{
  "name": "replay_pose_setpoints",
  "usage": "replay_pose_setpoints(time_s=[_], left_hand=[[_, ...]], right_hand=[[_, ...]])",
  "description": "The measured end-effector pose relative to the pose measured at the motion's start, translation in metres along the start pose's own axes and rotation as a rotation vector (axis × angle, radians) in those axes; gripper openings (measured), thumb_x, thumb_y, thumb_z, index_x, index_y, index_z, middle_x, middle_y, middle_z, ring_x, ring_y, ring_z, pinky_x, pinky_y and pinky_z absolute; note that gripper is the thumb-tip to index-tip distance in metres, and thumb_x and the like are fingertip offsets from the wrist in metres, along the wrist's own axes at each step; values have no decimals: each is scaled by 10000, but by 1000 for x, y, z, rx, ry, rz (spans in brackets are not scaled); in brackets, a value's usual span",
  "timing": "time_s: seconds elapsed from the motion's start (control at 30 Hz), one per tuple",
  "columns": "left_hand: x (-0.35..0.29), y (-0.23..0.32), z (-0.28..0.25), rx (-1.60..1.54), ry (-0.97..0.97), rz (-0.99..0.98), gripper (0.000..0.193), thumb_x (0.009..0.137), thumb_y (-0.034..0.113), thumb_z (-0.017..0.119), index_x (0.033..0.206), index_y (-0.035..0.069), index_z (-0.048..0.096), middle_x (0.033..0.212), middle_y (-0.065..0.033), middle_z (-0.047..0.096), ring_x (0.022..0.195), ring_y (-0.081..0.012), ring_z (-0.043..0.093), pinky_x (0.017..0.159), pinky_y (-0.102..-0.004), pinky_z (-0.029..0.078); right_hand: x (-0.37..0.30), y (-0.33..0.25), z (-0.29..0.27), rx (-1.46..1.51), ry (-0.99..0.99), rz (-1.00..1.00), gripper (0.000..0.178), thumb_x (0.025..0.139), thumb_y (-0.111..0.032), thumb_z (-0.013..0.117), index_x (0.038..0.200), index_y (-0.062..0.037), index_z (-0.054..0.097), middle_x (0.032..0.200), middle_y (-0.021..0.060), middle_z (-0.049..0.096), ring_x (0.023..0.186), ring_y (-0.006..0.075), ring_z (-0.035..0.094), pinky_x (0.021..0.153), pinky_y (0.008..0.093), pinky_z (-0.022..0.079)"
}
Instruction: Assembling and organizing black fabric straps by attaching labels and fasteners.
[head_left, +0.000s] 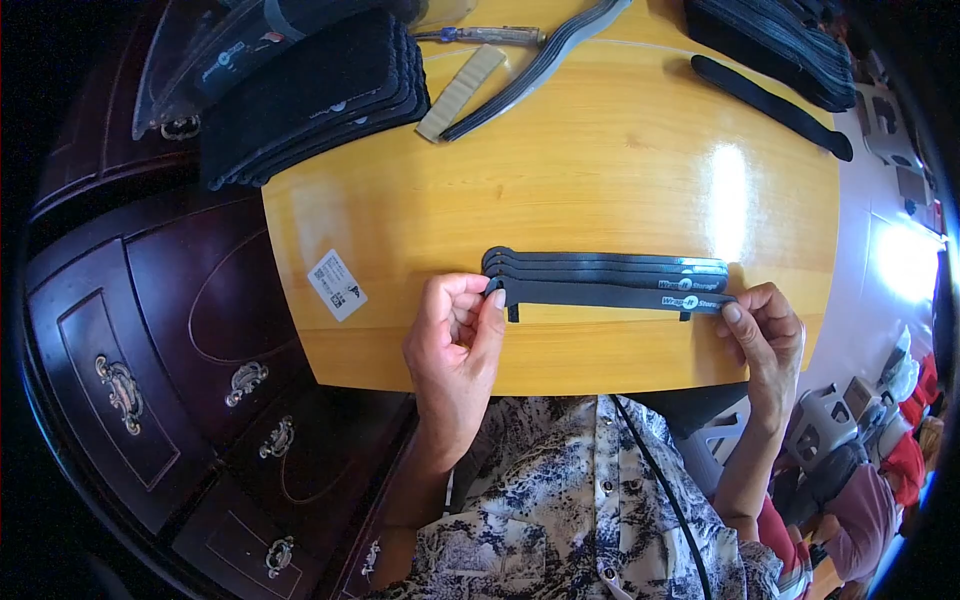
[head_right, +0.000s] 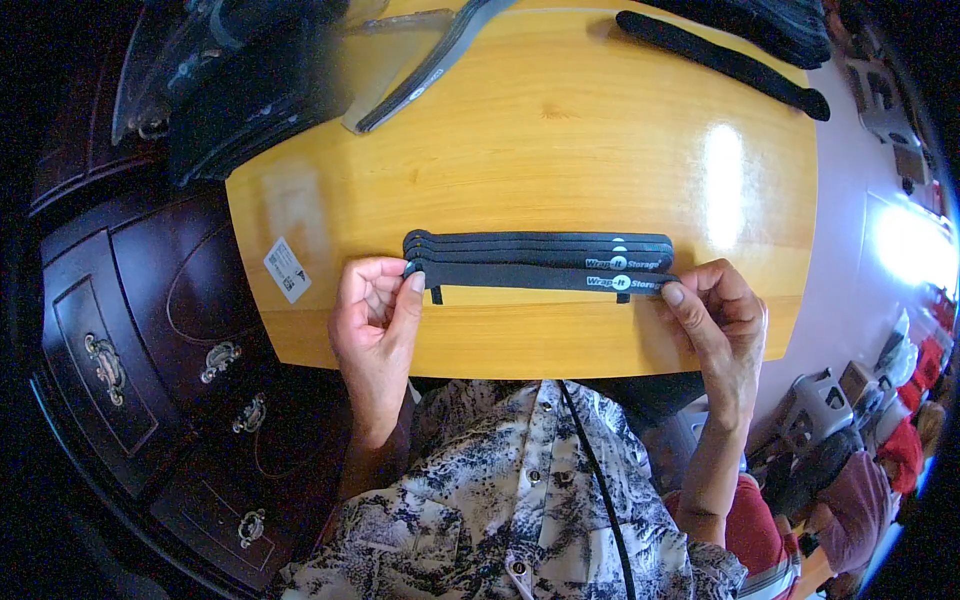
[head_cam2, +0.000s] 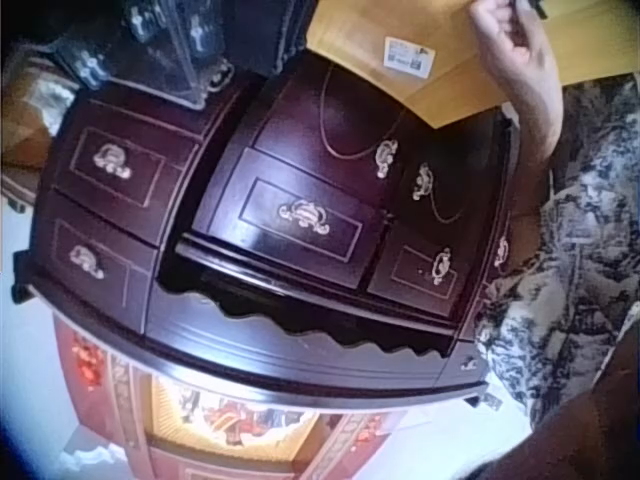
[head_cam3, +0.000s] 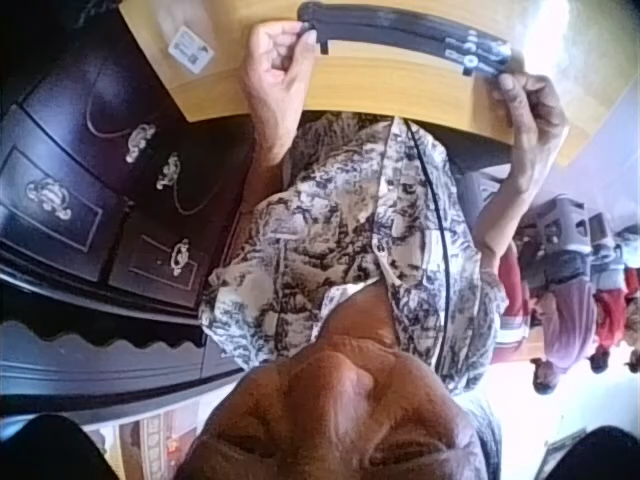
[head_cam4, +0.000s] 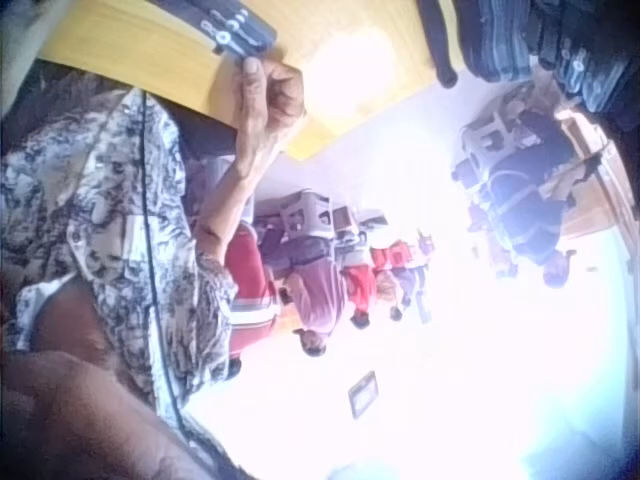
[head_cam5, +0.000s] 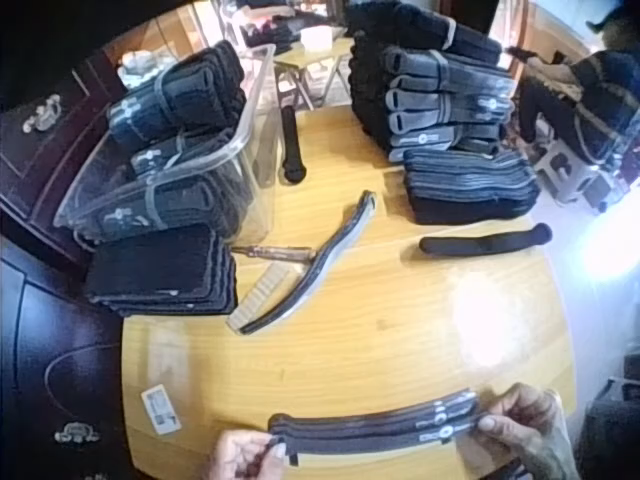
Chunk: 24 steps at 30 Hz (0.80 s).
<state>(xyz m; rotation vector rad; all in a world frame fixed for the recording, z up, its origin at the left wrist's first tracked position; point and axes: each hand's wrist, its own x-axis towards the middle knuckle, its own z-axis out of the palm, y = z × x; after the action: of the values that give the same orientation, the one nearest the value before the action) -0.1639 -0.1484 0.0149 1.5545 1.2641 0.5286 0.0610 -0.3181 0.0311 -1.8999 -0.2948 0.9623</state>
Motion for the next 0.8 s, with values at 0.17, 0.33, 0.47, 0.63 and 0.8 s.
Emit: replay_pose_setpoints(time_s=[0.17, 0.33, 0.47, 0.63, 0.8], left_hand=[[1, 0, 0, 9, -5, 8, 169, 872, -19, 661, 995, 6, 548, 742, -21, 592, 616, -49, 509, 552, -204, 438], [2, 8, 2, 21, 15, 10, 151, 880, -26, 641, 982, 11, 537, 722, -16, 569, 598, -52, 492, 541, -212, 428], [1, 0, 4, 15, -42, 24, 110, 903, -23, 611, 963, 28, 534, 749, 16, 518, 619, -37, 454, 550, -202, 392], [0, 7, -1, 11, -56, -12, 60, 928, -12, 586, 943, 29, 544, 751, 53, 478, 626, -12, 408, 548, -180, 349], [3, 9, 3, 53, -68, 6, 61, 931, -23, 568, 930, 24, 530, 727, 47, 466, 606, -9, 382, 527, -182, 313]], right_hand=[[2, -2, 2, -5, 8, -5, 139, 890, -134, 702, 830, -53, 605, 664, -26, 597, 559, 16, 481, 505, 174, 349], [3, -4, 0, 8, -12, 0, 148, 884, -135, 709, 818, -51, 607, 657, -24, 593, 545, 21, 483, 502, 180, 359], [1, -3, -2, -20, 21, -14, 151, 875, -135, 719, 821, -42, 613, 654, -24, 593, 543, 25, 487, 498, 179, 364], [2, -5, 4, 49, -15, 71, 147, 865, -139, 731, 830, -33, 636, 665, -24, 612, 558, 29, 510, 506, 185, 396], [3, 0, 3, 7, -8, 2, 157, 870, -148, 728, 843, -19, 643, 680, -27, 626, 584, 27, 532, 528, 182, 425]])
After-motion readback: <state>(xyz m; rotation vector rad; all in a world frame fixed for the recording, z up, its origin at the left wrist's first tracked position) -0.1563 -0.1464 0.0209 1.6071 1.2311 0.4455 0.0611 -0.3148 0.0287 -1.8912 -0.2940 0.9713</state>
